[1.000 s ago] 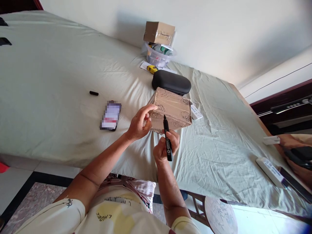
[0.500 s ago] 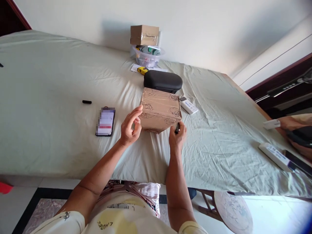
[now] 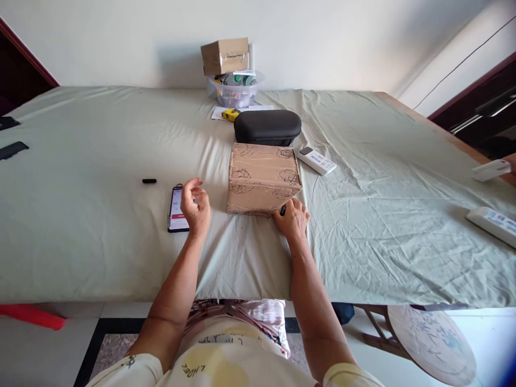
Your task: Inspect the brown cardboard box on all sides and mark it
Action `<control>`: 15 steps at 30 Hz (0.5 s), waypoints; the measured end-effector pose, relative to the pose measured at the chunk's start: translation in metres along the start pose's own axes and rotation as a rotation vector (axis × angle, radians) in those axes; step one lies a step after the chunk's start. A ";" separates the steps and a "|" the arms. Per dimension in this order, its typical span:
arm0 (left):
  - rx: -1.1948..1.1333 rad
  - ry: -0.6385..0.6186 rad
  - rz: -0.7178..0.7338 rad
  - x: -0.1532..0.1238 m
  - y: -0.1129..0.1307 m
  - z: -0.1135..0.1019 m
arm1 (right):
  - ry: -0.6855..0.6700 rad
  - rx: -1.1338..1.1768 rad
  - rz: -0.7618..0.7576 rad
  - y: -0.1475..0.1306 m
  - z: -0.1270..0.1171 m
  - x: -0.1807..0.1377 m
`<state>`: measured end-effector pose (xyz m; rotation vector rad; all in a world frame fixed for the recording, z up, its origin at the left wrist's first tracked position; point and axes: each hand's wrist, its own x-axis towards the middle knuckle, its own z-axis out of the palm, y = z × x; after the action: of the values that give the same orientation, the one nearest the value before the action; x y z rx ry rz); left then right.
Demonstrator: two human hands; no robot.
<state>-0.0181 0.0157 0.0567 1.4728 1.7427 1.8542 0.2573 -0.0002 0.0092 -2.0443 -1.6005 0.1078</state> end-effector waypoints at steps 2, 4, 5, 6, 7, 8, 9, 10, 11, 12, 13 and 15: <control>0.178 -0.011 -0.111 0.013 0.000 -0.016 | -0.038 0.007 -0.010 0.001 -0.003 0.001; 0.383 -0.017 -0.236 0.023 -0.001 -0.033 | -0.097 0.012 -0.023 0.002 -0.008 0.001; 0.491 -0.028 -0.285 0.027 -0.002 -0.041 | -0.126 0.012 -0.032 0.002 -0.010 0.001; 0.584 -0.064 -0.319 0.029 -0.002 -0.048 | -0.151 0.011 -0.044 0.003 -0.012 0.001; 0.668 -0.114 -0.346 0.030 -0.003 -0.054 | -0.169 0.010 -0.061 0.003 -0.014 0.001; 0.740 -0.173 -0.369 0.030 -0.002 -0.058 | -0.181 0.010 -0.083 0.004 -0.015 0.001; 0.798 -0.237 -0.389 0.029 -0.002 -0.061 | -0.189 0.012 -0.106 0.005 -0.015 0.001; 0.844 -0.298 -0.406 0.028 0.000 -0.062 | -0.197 0.018 -0.129 0.006 -0.015 0.001; 0.881 -0.352 -0.419 0.026 0.001 -0.062 | -0.205 0.025 -0.149 0.007 -0.015 0.001; 0.910 -0.397 -0.427 0.024 0.002 -0.062 | -0.217 0.035 -0.166 0.007 -0.015 0.001; 0.934 -0.433 -0.428 0.023 0.003 -0.061 | -0.229 0.045 -0.179 0.007 -0.015 0.001; 0.975 -0.481 -0.418 0.020 0.005 -0.059 | -0.251 0.064 -0.203 0.006 -0.015 0.001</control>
<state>-0.0694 -0.0089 0.0824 1.4343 2.5151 0.3514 0.2686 -0.0059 0.0189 -1.8656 -1.9217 0.3480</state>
